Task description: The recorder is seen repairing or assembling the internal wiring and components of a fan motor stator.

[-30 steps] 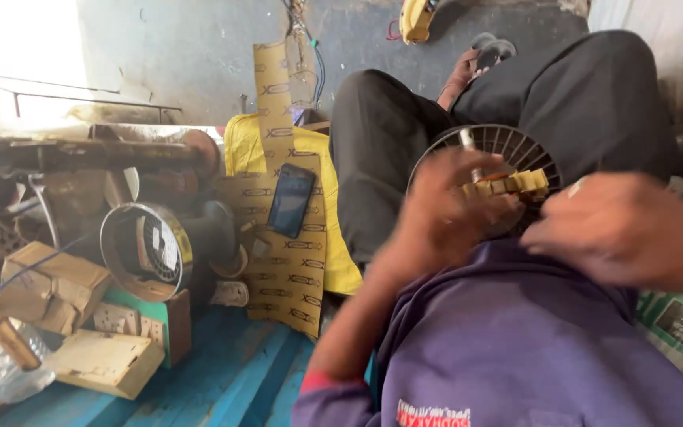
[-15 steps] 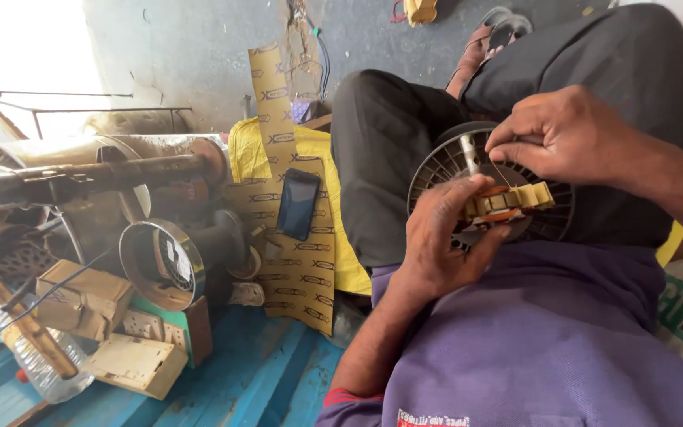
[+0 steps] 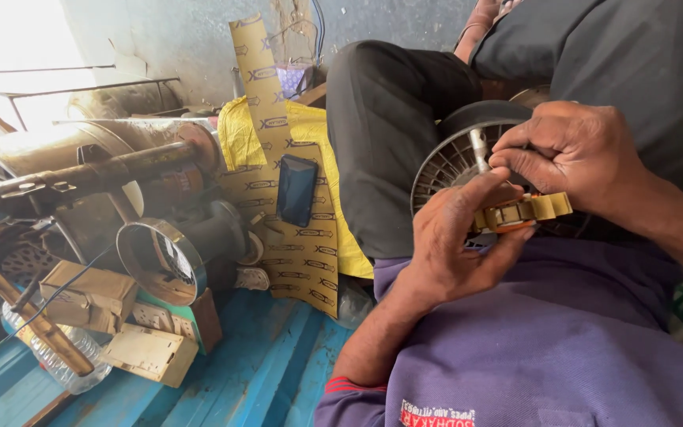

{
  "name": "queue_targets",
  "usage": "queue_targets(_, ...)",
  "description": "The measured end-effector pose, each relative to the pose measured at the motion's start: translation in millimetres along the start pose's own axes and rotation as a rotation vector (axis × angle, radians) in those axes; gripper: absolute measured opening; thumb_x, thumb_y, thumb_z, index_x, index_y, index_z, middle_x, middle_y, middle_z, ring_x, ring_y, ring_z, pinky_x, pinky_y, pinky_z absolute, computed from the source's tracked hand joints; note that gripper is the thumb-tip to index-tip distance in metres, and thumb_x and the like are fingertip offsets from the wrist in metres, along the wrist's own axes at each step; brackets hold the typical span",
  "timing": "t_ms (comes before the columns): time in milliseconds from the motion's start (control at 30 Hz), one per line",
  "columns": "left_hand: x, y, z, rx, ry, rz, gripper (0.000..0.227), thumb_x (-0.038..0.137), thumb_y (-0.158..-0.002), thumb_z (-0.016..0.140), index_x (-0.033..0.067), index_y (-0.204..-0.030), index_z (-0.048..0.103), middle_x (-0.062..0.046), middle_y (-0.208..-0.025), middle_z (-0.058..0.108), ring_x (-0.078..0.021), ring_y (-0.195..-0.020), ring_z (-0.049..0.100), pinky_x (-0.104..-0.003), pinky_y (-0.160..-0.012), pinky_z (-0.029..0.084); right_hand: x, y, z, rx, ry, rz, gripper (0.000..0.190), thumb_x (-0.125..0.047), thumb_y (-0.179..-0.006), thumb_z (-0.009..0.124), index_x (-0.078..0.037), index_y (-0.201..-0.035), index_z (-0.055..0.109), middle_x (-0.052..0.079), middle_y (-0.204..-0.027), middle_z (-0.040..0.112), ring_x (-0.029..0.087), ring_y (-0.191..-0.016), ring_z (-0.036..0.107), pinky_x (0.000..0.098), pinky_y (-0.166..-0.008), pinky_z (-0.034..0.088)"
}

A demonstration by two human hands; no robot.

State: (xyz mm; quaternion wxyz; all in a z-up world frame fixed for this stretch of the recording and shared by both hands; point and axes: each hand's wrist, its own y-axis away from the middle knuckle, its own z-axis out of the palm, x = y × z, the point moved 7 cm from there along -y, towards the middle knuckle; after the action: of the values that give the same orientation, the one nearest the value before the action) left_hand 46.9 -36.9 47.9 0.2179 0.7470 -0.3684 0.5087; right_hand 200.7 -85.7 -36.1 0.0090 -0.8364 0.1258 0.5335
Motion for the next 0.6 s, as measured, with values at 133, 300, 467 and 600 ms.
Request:
queue_targets(133,-11,6,4,-0.024,0.120,-0.117,0.064,0.012,-0.098,0.085,0.0070,-0.147,0.046,-0.006,-0.116,0.074,-0.0147,-0.107,0.077,-0.025,-0.095,0.065,-3,0,-1,-0.007,-0.097,0.062,0.013,-0.018,-0.091,0.080,-0.008,-0.098,0.078,0.000,-0.073,0.067,0.007,-0.057,0.058,0.0232,-0.048,0.044)
queue_targets(300,5,1,-8,-0.070,-0.036,0.075,0.086,0.018,-0.085,0.088,0.0042,-0.153,0.037,-0.013,-0.134,0.067,-0.0312,-0.126,0.064,-0.039,-0.110,0.051,-8,4,-3,0.003,-0.180,0.091,0.015,-0.018,-0.092,0.079,-0.008,-0.103,0.077,-0.001,-0.077,0.067,0.004,-0.064,0.064,0.0201,-0.052,0.048)
queue_targets(467,-1,6,0,-0.102,-0.164,0.083,0.083,0.026,-0.095,0.087,0.0068,-0.159,0.036,0.001,-0.128,0.068,-0.0204,-0.123,0.065,-0.034,-0.106,0.048,-3,6,-3,0.065,-0.050,0.086,0.012,-0.017,-0.095,0.081,-0.008,-0.103,0.079,0.001,-0.072,0.063,0.006,-0.053,0.054,0.0213,-0.046,0.042)
queue_targets(600,-3,4,-4,-0.055,-0.150,0.026,0.091,0.035,-0.084,0.088,0.0079,-0.156,0.038,-0.009,-0.131,0.063,-0.0254,-0.125,0.062,-0.038,-0.109,0.050,2,11,-2,0.087,-0.112,0.050,0.013,-0.016,-0.095,0.080,-0.008,-0.105,0.078,-0.001,-0.074,0.061,0.004,-0.055,0.052,0.0213,-0.048,0.041)
